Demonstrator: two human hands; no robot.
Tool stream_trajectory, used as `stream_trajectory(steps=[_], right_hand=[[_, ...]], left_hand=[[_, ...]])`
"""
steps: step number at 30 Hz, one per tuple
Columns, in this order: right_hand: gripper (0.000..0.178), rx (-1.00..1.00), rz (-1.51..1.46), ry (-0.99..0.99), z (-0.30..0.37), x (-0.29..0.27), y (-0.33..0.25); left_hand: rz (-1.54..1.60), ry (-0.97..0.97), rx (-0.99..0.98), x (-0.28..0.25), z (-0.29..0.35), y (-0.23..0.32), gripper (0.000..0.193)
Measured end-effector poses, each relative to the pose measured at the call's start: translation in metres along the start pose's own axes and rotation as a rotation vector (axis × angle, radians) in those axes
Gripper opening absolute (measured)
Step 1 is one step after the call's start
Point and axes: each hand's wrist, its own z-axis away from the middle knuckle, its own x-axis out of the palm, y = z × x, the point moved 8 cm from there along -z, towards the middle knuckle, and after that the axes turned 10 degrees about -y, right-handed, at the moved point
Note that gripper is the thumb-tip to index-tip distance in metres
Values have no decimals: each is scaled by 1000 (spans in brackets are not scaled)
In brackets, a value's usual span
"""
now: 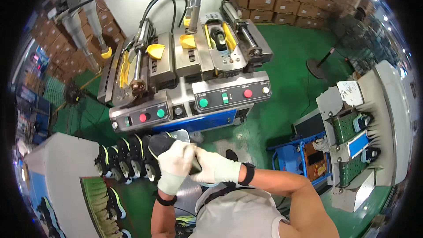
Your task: The person is using machinery and a conveyor system to assemble and check shoe components in a factory setting.
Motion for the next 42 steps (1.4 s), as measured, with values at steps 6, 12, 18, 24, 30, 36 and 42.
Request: stream_trajectory(steps=[6,12,18,24,30,36,42], right_hand=[[35,-272,-64,387,31,-58,32],[68,-230,-1250,371,69,-93,103],[93,-466,-1473,728,106,-158,203],[76,-805,-1684,745,142,-190,271],[76,-824,-1687,776,154,-217,283],[76,-839,-1693,954,189,-78,262],[76,-820,-1689,1126,190,-146,276]], left_hand=[[2,-367,97,24,-94,57,32],[210,199,225,-36,-147,43,42],[372,131,-158,56,-175,-52,35],[555,-141,-215,151,-207,-51,42],[547,-218,-170,165,-259,-40,40],[513,-214,-173,147,-337,-70,38],[544,-251,46,159,-341,-27,24]])
